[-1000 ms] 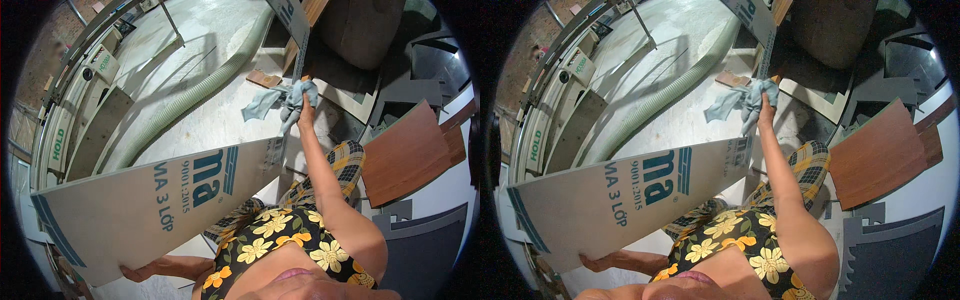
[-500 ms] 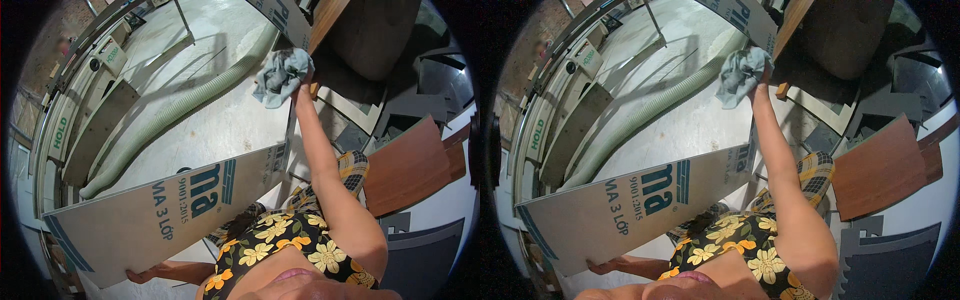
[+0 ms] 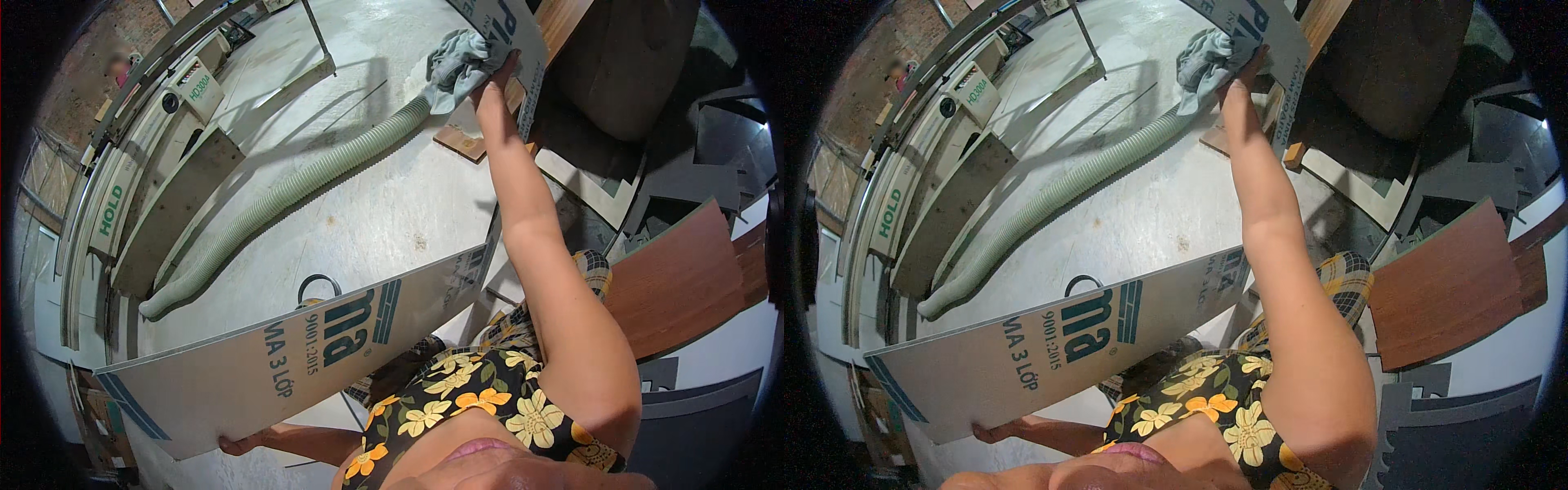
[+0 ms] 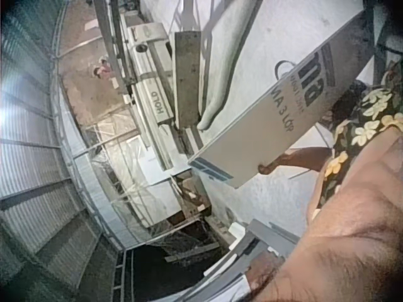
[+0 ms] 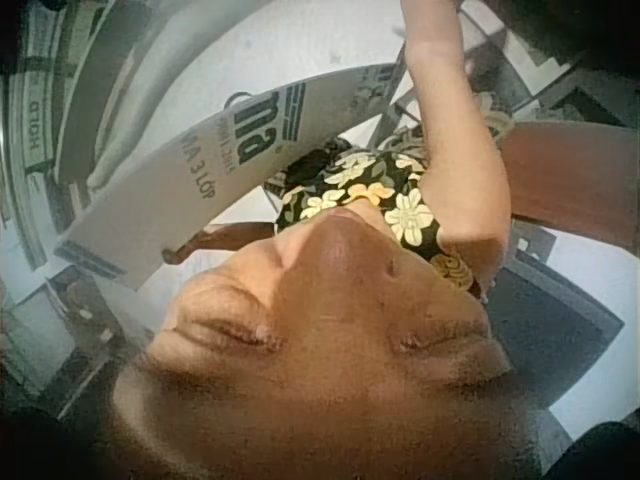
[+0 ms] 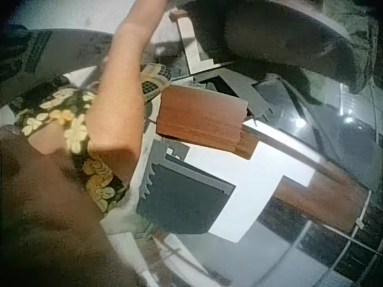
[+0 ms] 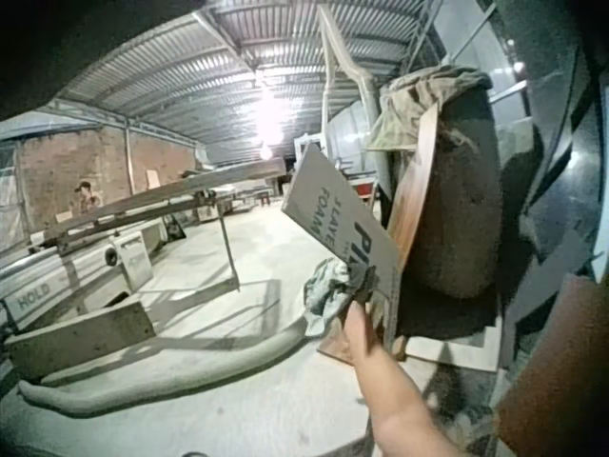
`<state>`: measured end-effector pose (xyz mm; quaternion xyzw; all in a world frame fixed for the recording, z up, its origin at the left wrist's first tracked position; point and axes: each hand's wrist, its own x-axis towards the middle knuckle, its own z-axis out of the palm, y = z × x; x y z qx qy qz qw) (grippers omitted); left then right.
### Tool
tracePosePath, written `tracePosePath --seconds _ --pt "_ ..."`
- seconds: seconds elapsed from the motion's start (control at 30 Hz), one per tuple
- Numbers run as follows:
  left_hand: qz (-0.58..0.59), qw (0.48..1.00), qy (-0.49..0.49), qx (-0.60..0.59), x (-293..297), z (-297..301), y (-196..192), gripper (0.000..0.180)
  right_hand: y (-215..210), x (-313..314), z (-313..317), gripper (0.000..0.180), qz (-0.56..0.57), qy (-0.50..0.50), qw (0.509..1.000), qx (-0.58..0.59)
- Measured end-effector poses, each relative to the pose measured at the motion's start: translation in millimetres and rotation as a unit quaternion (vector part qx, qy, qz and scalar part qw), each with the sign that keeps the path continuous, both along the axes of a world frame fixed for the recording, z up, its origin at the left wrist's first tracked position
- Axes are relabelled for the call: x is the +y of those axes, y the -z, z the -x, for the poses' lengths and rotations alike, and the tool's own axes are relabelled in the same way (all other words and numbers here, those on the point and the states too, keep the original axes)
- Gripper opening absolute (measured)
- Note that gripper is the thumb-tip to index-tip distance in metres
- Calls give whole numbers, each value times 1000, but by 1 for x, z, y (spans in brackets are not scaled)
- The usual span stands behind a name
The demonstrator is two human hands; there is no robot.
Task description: Wiping down and organizing furniture panel pieces on the floor of a woodworking workshop.
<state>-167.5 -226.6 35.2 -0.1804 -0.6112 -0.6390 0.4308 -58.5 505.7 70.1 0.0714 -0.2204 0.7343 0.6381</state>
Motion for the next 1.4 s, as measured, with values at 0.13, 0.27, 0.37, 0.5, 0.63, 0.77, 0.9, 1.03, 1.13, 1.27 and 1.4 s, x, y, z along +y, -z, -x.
tracePosePath --seconds 0.13,0.27,0.37,0.5,0.63,0.77,0.9,1.03,1.13,1.27,1.4 --pt "-18 1000 13 -22 -17 -2 5 64 -18 1 -15 60 -6 25 999 -31" --pt "-36 997 37 -51 -28 0 19 65 -36 -34 -50 50 29 55 994 -91" --pt "-50 996 46 -55 -40 15 36 65 -58 -62 -72 48 95 140 969 -182" --pt "-247 932 207 -166 56 23 4 74 -90 -82 -106 45 185 265 895 -308" --pt "-223 907 258 -248 119 47 -6 81 -114 -100 -117 43 187 290 879 -330" --pt "-284 805 420 -309 143 111 54 85 -105 -83 -131 41 22 137 972 -188" --pt "-334 651 508 -455 165 131 86 77 -95 -51 -133 39 -155 -36 987 -29" --pt "-249 650 380 -609 176 121 90 69 -90 -53 -128 38 -253 -147 956 8" --pt "-269 637 357 -628 171 128 100 77 -96 -82 -114 39 -193 -157 968 17" --pt "-314 613 392 -610 169 132 103 80 -93 -69 -97 45 -125 62 987 -84" --pt "-228 676 250 -655 162 140 105 81 -102 -83 -110 45 -107 93 986 -88"
